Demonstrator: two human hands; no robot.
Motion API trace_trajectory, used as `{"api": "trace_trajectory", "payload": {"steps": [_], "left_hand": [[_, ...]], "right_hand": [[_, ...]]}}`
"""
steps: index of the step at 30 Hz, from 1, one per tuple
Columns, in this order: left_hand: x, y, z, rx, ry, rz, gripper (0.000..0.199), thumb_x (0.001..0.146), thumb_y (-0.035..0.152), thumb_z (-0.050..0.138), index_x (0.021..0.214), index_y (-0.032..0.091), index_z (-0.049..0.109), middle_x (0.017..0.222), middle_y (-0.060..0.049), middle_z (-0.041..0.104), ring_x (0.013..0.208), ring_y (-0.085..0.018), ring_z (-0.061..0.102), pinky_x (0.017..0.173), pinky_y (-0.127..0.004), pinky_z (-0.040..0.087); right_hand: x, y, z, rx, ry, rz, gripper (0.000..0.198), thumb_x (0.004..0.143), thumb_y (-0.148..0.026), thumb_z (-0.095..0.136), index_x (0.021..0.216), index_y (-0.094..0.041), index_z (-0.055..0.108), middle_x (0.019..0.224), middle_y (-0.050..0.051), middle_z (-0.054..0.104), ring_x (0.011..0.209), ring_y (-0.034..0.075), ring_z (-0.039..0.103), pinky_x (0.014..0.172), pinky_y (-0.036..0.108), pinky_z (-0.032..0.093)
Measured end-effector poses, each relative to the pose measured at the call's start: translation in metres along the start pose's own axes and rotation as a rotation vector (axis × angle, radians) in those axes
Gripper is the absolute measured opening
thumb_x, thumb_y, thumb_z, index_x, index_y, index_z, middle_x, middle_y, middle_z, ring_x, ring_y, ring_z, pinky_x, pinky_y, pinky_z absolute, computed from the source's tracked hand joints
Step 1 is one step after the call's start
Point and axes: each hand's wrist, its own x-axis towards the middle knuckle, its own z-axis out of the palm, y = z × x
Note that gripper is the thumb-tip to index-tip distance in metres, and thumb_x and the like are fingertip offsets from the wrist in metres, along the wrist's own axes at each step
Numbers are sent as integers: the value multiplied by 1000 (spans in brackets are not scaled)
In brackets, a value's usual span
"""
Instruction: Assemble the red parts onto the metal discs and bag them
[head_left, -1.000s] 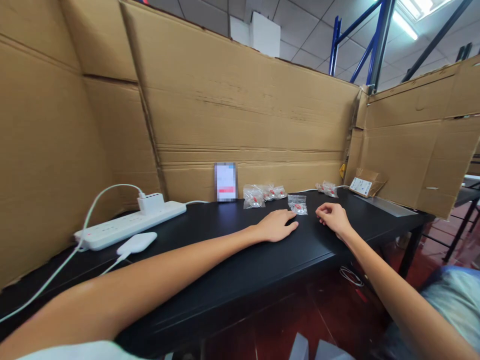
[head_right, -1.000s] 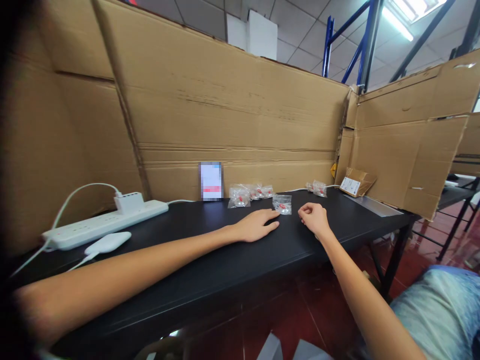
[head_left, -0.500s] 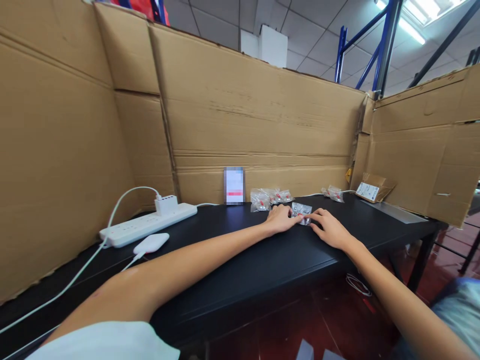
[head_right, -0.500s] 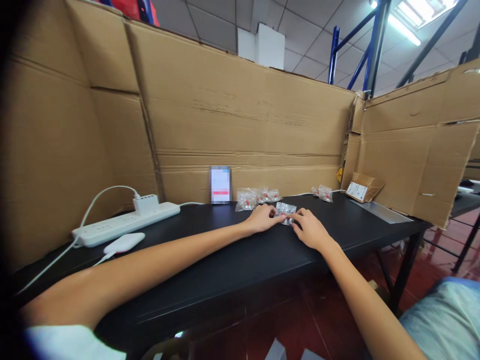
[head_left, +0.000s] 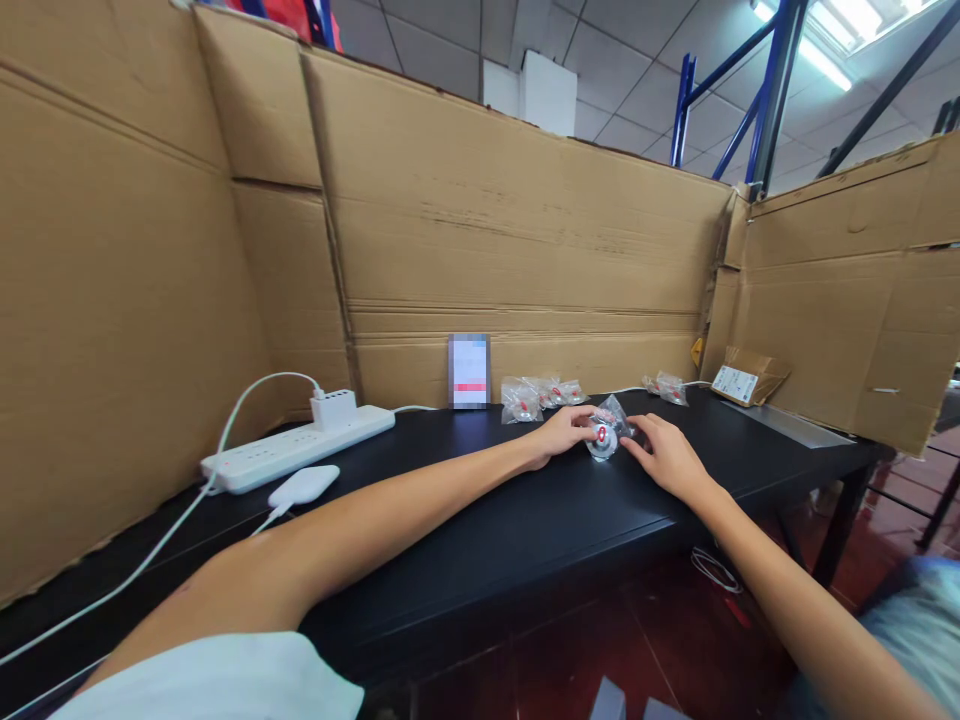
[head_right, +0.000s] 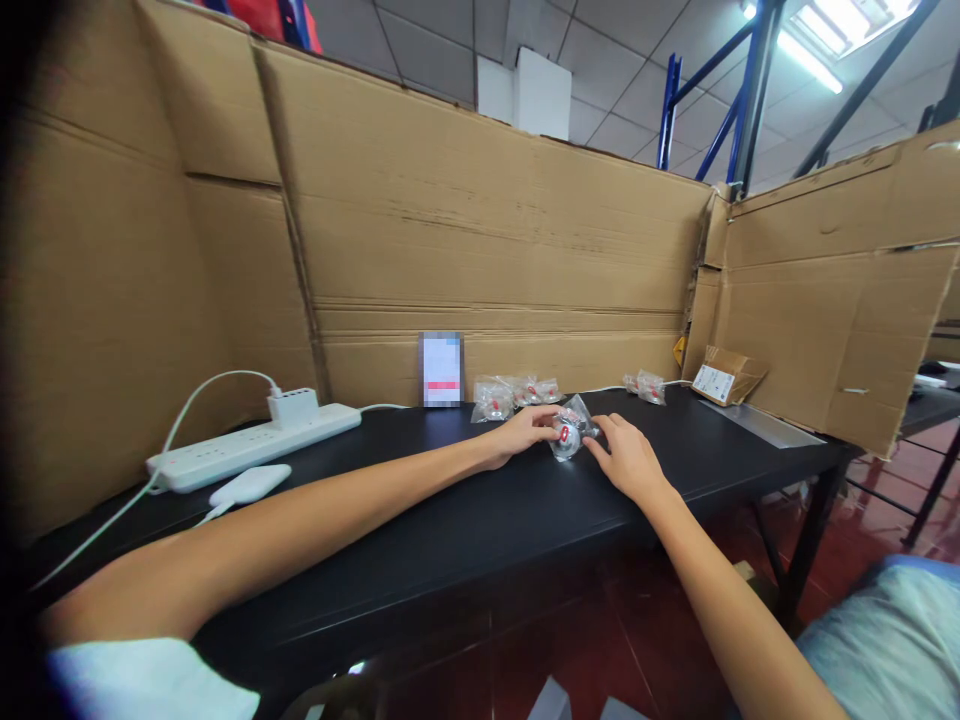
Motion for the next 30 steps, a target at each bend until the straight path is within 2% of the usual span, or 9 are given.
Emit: {"api": "trace_trajectory", "payload": {"steps": [4, 7, 11, 14, 17, 24, 30], "left_hand": [[-5, 10, 3, 42, -28, 1, 37, 74, 21, 64, 110, 17, 68, 83, -1, 66, 79, -14, 58, 77, -26, 42], [-7, 17, 6, 20, -69, 9, 37, 75, 21, 64, 112, 17, 68, 86, -2, 67, 81, -15, 58, 79, -27, 41], [-8, 20, 8, 7, -63, 1, 37, 75, 19, 64, 111, 17, 68, 93, -3, 69, 88, -16, 59, 85, -28, 41], [-7, 19, 9, -5, -83, -3, 37, 75, 19, 64, 112, 17, 67, 100, -4, 70, 92, -16, 61, 89, -29, 42], [-6, 16, 9, 6, -91, 8, 37, 75, 20, 66, 112, 18, 68, 106, -4, 70, 98, -18, 61, 94, -31, 41], [-6, 13, 12, 13, -159, 5, 43, 75, 18, 66, 118, 19, 66, 109, -5, 70, 101, -19, 61, 96, -33, 41], [-8, 16, 12, 39, -217, 23, 47, 75, 17, 64, 122, 21, 64, 112, -5, 69, 101, -19, 61, 95, -33, 42]], "right_hand": [[1, 2, 0, 6, -62, -39, 27, 94, -35, 46, 95, -20, 69, 85, 6, 64, 79, 18, 61, 74, 27, 44], [1, 2, -1, 9, -64, -28, 27, 94, -34, 45, 90, -19, 68, 83, 6, 64, 78, 18, 61, 74, 28, 43], [-1, -2, -5, 40, 85, 22, 23, 90, -35, 51, 103, -18, 59, 94, 8, 62, 77, 19, 59, 70, 29, 45], [-1, -6, -9, 56, 161, 1, 25, 89, -35, 53, 108, -19, 54, 100, 9, 60, 79, 19, 58, 71, 29, 46], [-1, -5, -8, 85, 122, -22, 21, 90, -37, 51, 101, -20, 56, 95, 7, 61, 73, 17, 57, 69, 28, 45], [0, -2, -6, 131, 88, 94, 28, 92, -43, 46, 82, -20, 59, 72, 4, 64, 63, 16, 56, 59, 24, 38], [-1, -5, -10, 84, 50, 34, 30, 94, -34, 41, 72, -21, 58, 66, 2, 62, 60, 15, 55, 60, 24, 36]]}}
